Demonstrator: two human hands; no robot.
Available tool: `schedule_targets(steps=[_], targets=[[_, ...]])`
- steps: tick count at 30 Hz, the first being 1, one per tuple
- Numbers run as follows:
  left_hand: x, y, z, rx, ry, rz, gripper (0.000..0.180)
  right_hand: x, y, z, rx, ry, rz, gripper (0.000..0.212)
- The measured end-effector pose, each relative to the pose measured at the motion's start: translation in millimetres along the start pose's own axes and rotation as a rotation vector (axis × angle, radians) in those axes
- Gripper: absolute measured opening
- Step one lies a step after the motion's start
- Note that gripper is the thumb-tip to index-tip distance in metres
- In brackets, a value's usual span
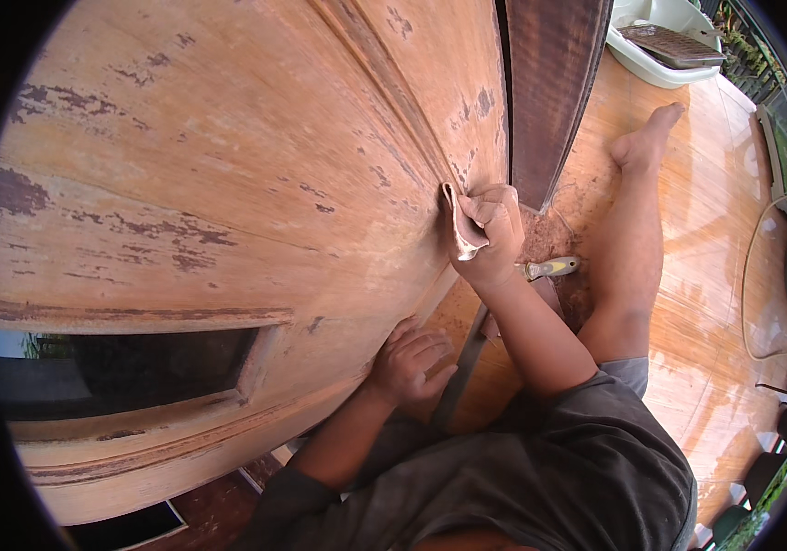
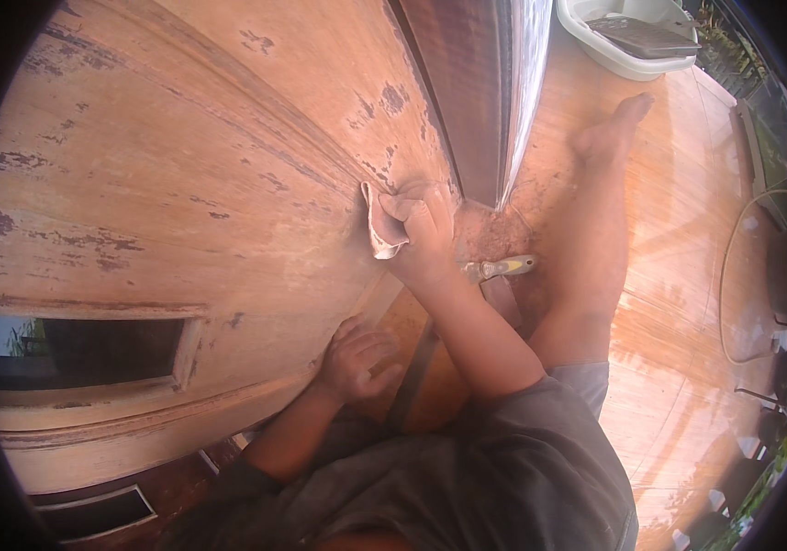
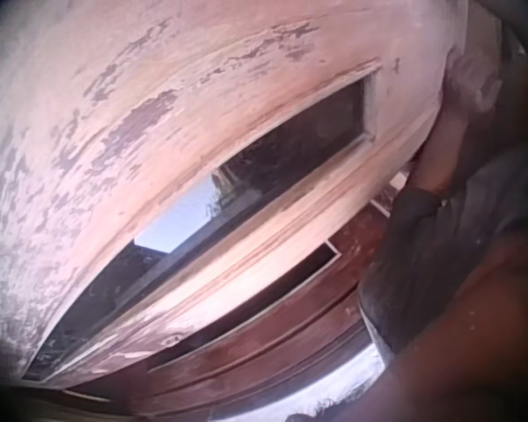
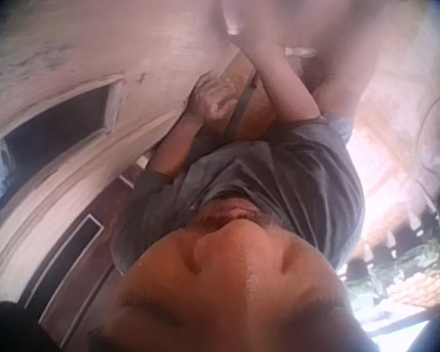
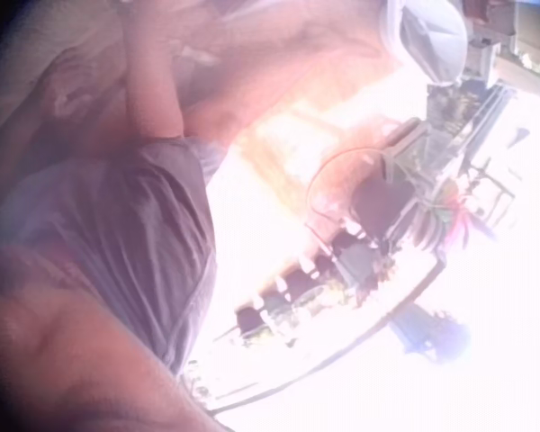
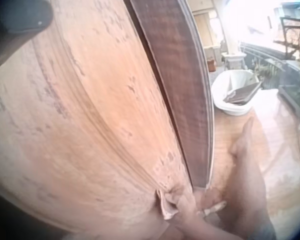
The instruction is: The person sits on the floor and sands a wooden door with a sanding block. They move the block back and forth along the door's surface, focusing on the area around a rectangular glass panel.
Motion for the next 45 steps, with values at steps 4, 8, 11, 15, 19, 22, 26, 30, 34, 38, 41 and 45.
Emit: schedule_targets(steps=[4,8,11,15,19,22,26,30,34,38,41,45], targets=[[-2.2,0.9,2.2,-0.012,-0.013,0.0,0.026,-12.1,10.1,-47.0,0.117,-0.082,-0.063,0.032],[-2.8,-0.1,2.6,-0.034,0.008,-0.027,0.025,-10.9,10.7,-38.0,0.123,-0.05,-0.061,0.034],[-1.5,-1.0,1.3,-0.028,0.006,-0.01,0.028,-1.5,5.8,-5.6,0.067,0.041,-0.011,0.034],[0.0,-3.4,-0.2,-0.028,-0.011,0.007,0.027,-3.9,4.0,-5.2,0.094,0.044,-0.074,0.032],[0.3,-3.8,-0.3,-0.042,-0.003,0.006,0.025,-12.1,11.7,-56.7,0.185,-0.045,-0.134,0.026],[-1.0,-2.9,1.0,-0.046,0.002,0.005,0.025,-14.7,15.8,-71.1,0.272,-0.102,-0.164,0.025],[-2.2,-1.5,2.6,-0.026,0.005,-0.015,0.026,-3.5,13.2,-30.2,0.141,-0.03,-0.067,0.028],[-2.9,-1.9,0.7,-0.058,-0.017,0.014,0.025,-7.8,6.7,-1.3,0.102,-0.045,-0.113,0.031],[-0.4,-2.8,1.1,-0.066,-0.014,0.019,0.026,-17.6,14.2,-22.4,0.05,-0.007,-0.129,0.036],[-0.8,-3.0,1.0,-0.06,0.002,0.014,0.027,-15.6,21.9,-29.1,0.07,-0.033,-0.104,0.034],[-1.6,-2.1,0.7,-0.055,-0.013,0.008,0.026,-5.2,20.7,-1.6,0.074,-0.036,-0.028,0.036],[0.3,-3.8,-0.6,-0.044,-0.015,0.034,0.027,6.2,7.1,8.8,0.186,-0.118,0.005,0.027]])
Point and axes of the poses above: each hand's wrist, its own z-axis towards the middle knuckle, its own y-axis out of the back of the hand, x = y × z, the point moved 5 cm from there along z, towards the middle knuckle, and after that the axes turned 11 degrees about y, right-handed, at the moved point
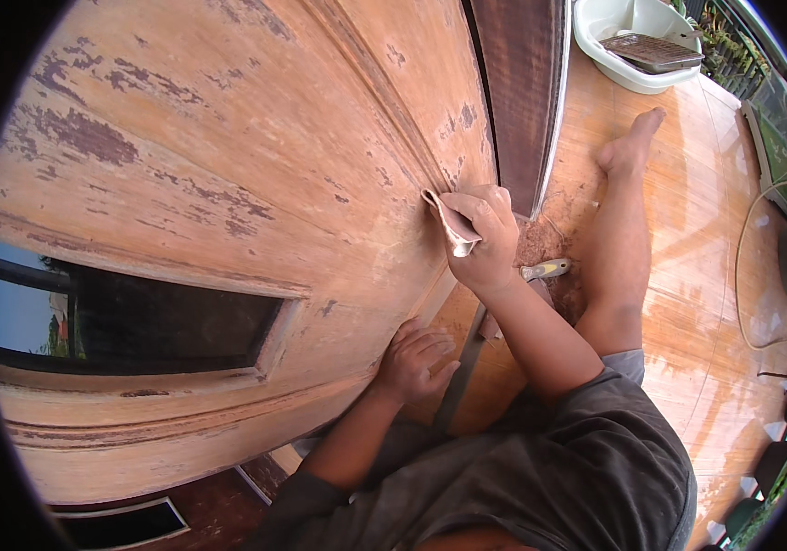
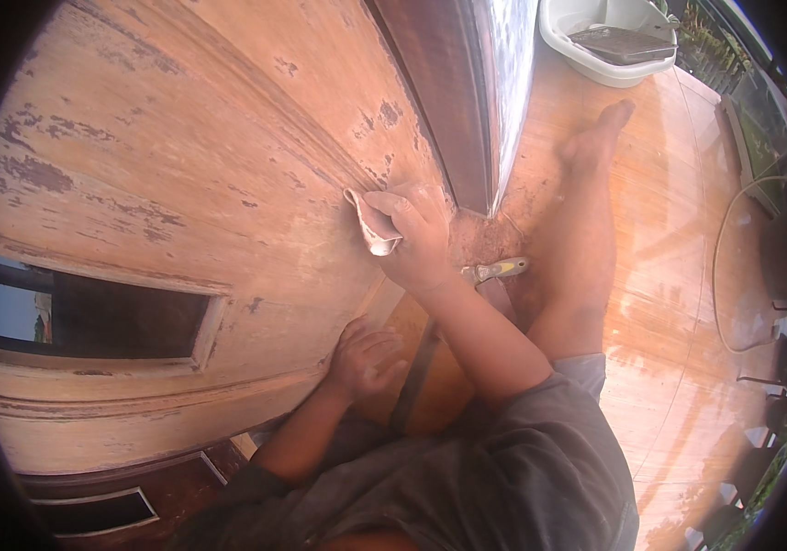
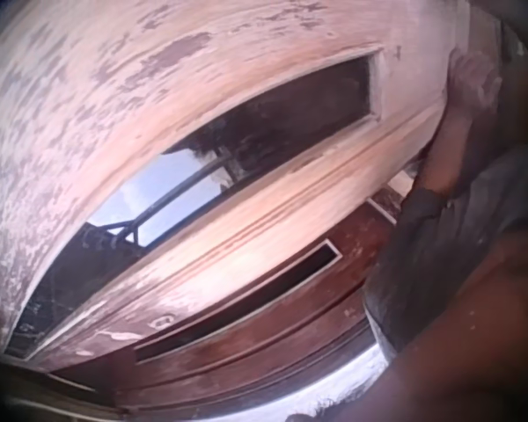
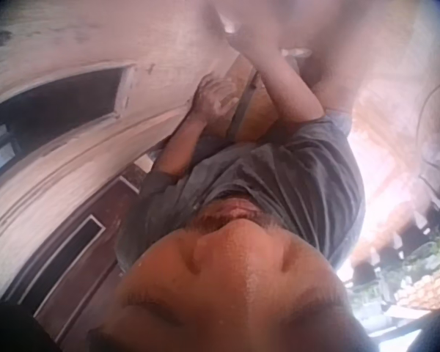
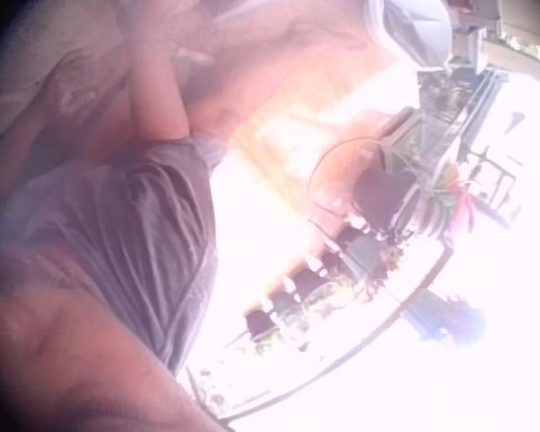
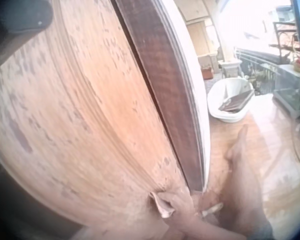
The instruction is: The person sits on the floor and sands a wooden door with a sanding block. They move the block back and forth along the door's surface, focusing on the area around a rectangular glass panel.
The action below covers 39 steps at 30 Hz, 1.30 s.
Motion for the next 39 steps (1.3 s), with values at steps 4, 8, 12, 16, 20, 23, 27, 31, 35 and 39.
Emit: schedule_targets(steps=[4,8,12,16,20,23,27,31,35,39], targets=[[0.2,0.1,1.0,-0.001,0.003,0.002,0.027,-11.2,-1.3,-45.5,-0.047,-0.095,-0.023,0.025],[-3.3,2.0,2.2,-0.031,-0.004,0.024,0.027,-23.5,-0.6,-68.5,0.099,-0.16,-0.05,0.024],[-1.9,2.3,2.1,-0.006,-0.004,-0.019,0.028,-13.5,-1.4,-43.0,-0.037,-0.082,0.016,0.024],[-0.7,-0.3,-0.5,-0.005,-0.012,-0.002,0.028,-11.9,-8.1,-43.5,-0.054,-0.071,-0.046,0.02],[-2.8,1.5,0.2,-0.041,-0.024,0.004,0.027,-23.2,-2.5,-72.4,0.064,-0.128,-0.119,0.017],[-4.3,1.5,1.3,-0.026,-0.021,-0.007,0.027,-23.8,4.6,-72.9,0.126,-0.145,-0.141,0.022],[-3.2,2.6,0.4,-0.02,-0.007,-0.029,0.027,-16.4,7.9,-44.5,0.014,-0.14,-0.061,0.032],[-2.2,1.5,0.4,-0.03,-0.023,-0.025,0.027,-16.2,0.6,-42.2,0.103,-0.124,-0.13,0.026],[-1.9,2.2,0.2,-0.037,-0.012,-0.024,0.028,-17.0,11.0,-64.8,0.213,-0.081,-0.167,0.042],[-2.7,2.3,-0.4,-0.058,-0.036,-0.041,0.028,-23.9,15.2,-66.9,0.409,-0.229,-0.268,0.04]])
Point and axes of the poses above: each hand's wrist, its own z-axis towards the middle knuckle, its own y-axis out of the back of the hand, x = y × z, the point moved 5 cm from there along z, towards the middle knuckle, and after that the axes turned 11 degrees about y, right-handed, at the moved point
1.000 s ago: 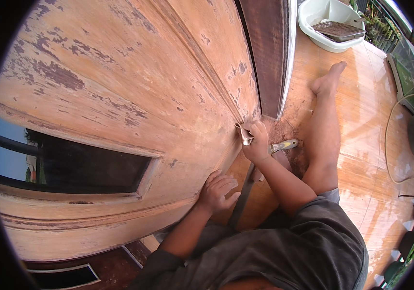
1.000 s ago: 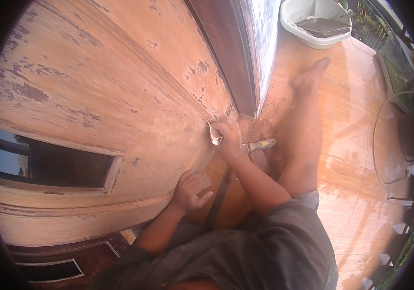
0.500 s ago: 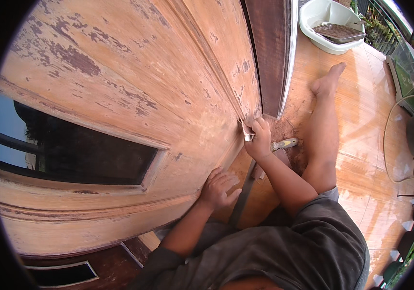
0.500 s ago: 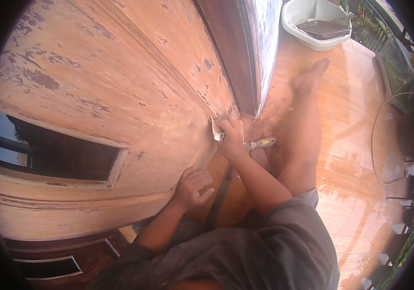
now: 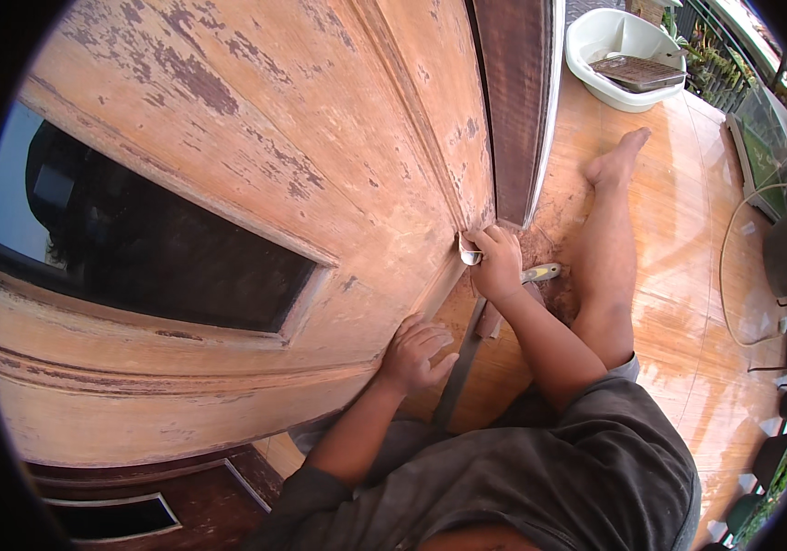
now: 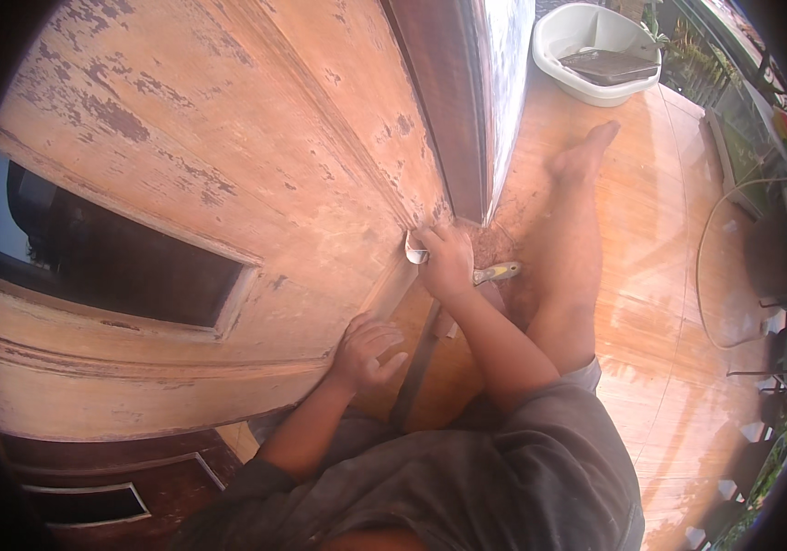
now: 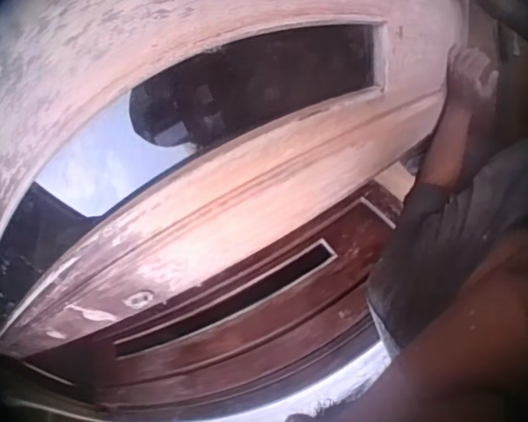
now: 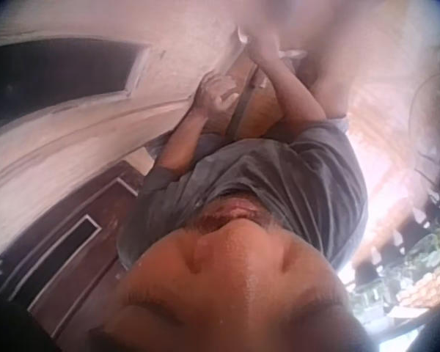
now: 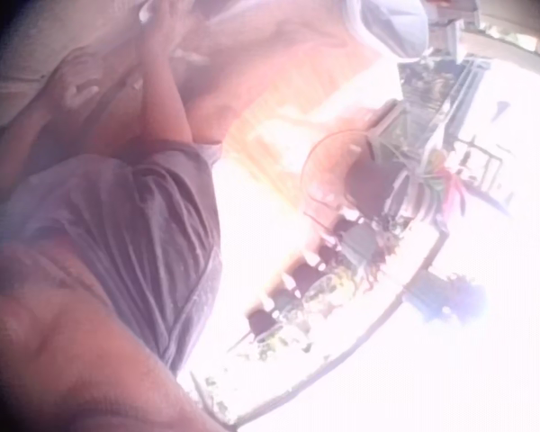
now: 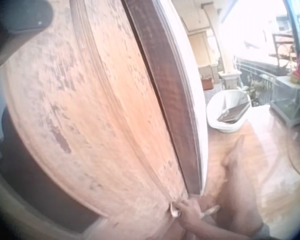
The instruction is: The person sits on the floor and sands a wooden door with a sanding block. They move the block back and forth along the door's surface, focusing on the area around a rectangular glass panel.
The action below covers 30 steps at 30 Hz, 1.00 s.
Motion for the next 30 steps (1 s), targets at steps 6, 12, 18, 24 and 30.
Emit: schedule_targets(steps=[6,12,18,24,30], targets=[[1.2,-1.7,-3.0,0.005,0.009,0.006,0.029,19.2,7.4,14.4,-0.167,0.057,0.075,0.043],[1.2,0.3,-0.1,-0.031,-0.014,0.0,0.028,17.7,8.7,-0.8,-0.007,0.016,-0.003,0.033],[1.1,-0.3,-1.6,-0.008,-0.012,0.005,0.028,24.7,13.9,10.4,-0.187,0.094,0.045,0.024],[0.0,-0.2,1.7,-0.005,0.008,0.007,0.028,15.6,4.2,5.4,0.079,-0.019,-0.018,0.029],[-1.0,-0.6,-1.5,0.014,0.021,0.023,0.026,16.7,3.9,10.2,-0.17,0.055,0.084,0.034]])
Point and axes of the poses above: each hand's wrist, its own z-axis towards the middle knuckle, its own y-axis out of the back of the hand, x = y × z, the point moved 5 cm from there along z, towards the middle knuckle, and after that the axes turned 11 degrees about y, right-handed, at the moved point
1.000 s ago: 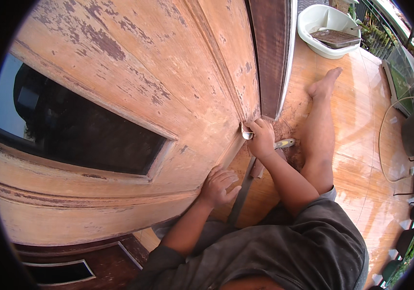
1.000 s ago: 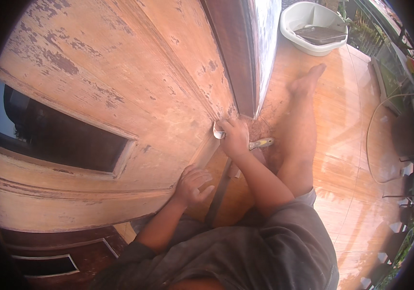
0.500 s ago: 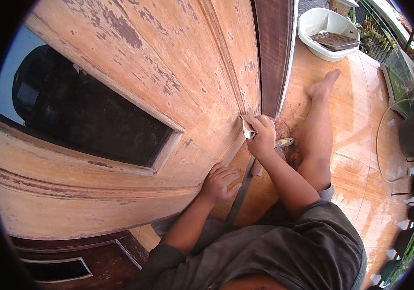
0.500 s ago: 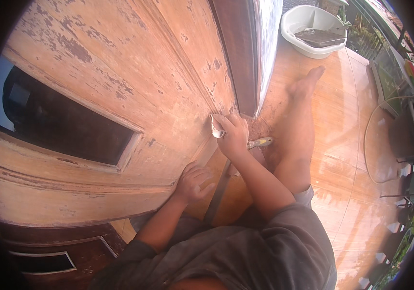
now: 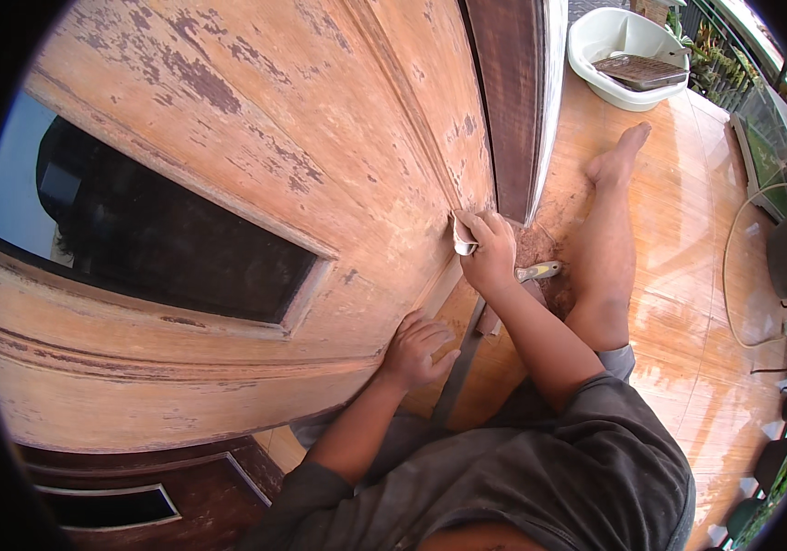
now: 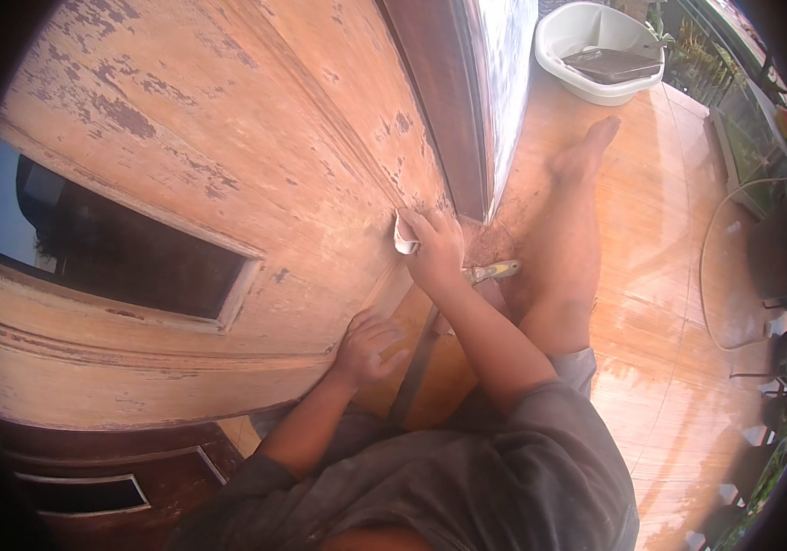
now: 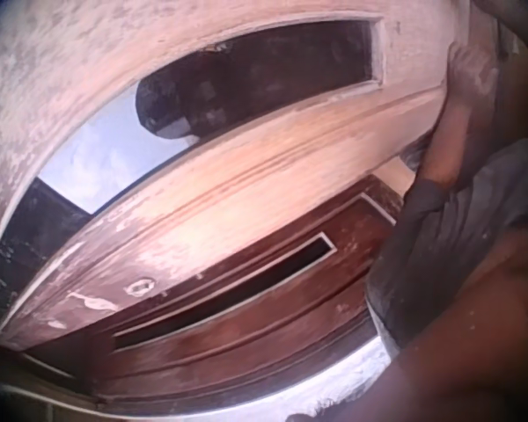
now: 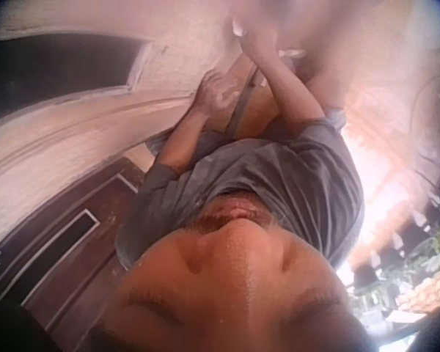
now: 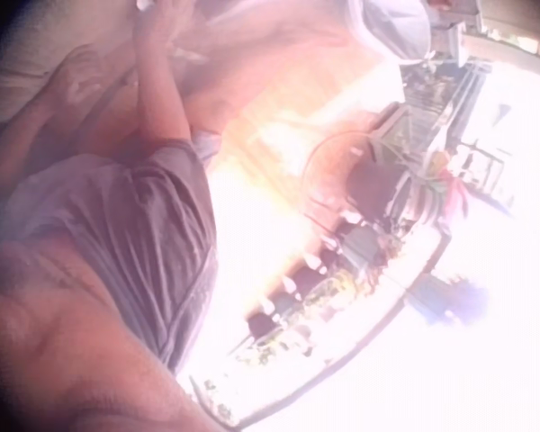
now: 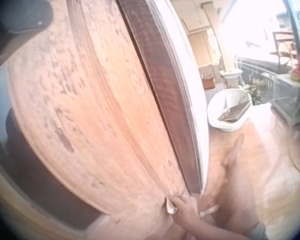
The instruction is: The person sits on the floor and sands a wooden door with a sanding block. They move the block back and forth along the door's surface, focusing on the area around a rectangular glass panel.
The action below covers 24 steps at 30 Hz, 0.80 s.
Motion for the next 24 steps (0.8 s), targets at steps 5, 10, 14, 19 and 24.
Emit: schedule_targets(steps=[5,10,14,19,24], targets=[[0.5,-0.3,3.3,0.01,0.004,0.016,0.026,-6.3,-5.4,-7.7,0.254,-0.131,-0.112,0.032],[-0.1,-1.3,1.7,0.021,-0.003,0.049,0.026,1.6,9.0,7.1,-0.004,0.004,-0.034,0.03],[-1.2,-2.3,1.6,0.01,0.002,0.04,0.027,-1.8,-4.7,0.5,0.088,-0.087,-0.018,0.034],[-2.4,-2.1,4.7,0.05,0.002,0.053,0.028,-16.6,-4.2,-17.7,0.265,-0.194,-0.017,0.031],[-5.6,-0.6,2.2,0.058,0.006,0.053,0.027,-40.5,31.5,14.3,0.621,-0.425,0.064,0.028]])
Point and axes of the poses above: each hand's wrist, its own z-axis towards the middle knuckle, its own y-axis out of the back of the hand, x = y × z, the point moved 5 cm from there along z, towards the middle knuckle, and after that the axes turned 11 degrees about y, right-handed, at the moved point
